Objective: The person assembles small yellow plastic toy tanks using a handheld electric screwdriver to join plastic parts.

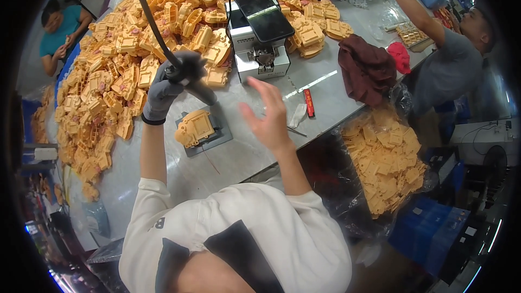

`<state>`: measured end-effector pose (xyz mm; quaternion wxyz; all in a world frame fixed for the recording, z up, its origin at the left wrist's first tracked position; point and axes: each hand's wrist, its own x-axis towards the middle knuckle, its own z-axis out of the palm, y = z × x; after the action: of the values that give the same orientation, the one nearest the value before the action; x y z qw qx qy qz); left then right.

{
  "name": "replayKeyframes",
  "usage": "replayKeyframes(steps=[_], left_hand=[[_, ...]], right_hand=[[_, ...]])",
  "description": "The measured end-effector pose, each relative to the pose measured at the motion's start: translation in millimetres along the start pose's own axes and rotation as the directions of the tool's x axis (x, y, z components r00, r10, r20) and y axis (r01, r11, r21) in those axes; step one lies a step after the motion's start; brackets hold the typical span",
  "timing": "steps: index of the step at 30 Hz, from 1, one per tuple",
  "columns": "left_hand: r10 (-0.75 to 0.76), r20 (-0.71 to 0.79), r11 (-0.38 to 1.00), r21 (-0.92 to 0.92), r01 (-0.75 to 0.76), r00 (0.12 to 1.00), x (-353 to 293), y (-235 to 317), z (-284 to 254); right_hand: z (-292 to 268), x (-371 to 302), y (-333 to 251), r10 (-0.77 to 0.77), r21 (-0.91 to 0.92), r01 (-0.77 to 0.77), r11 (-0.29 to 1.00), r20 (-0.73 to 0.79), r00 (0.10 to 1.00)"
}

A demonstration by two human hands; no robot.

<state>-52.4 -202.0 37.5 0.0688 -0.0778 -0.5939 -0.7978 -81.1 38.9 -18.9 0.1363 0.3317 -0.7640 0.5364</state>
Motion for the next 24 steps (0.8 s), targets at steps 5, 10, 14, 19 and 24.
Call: replayKeyframes(steps=[5, 10, 14, 19, 24], left_hand=[[-0.136, 0.259, 0.985, 0.141, 0.102, 0.956, 1.3, 19.7, -2.8], [0.425, -0.283, 0.736, 0.662, -0.145, 0.86, -21.1, -12.1, 28.5], [0.458, -0.288, 0.696, 0.705, -0.137, 0.841, -32.7, -39.4, 51.9], [0.309, -0.545, 0.911, 0.405, -0.078, 0.779, -5.4, -65.4, 39.7], [0.359, -0.661, 0.893, 0.449, -0.036, 0.66, -2.1, -66.9, 32.1]], right_hand=[[62.8, 31.1, 7.9, 0.03, -0.021, -0.024, 0.999, 0.405, 0.914], [91.8, 22.4, 19.1, 0.129, 0.166, -0.175, 0.97, 0.256, 0.958], [112.7, 22.3, 9.1, -0.018, -0.085, 0.014, 0.996, -0.047, 0.999], [117.3, 9.6, 10.6, 0.009, -0.087, -0.008, 0.996, 0.012, 1.0], [34.5, -27.3, 19.1, 0.217, 0.186, -0.226, 0.956, 0.067, 0.974]])
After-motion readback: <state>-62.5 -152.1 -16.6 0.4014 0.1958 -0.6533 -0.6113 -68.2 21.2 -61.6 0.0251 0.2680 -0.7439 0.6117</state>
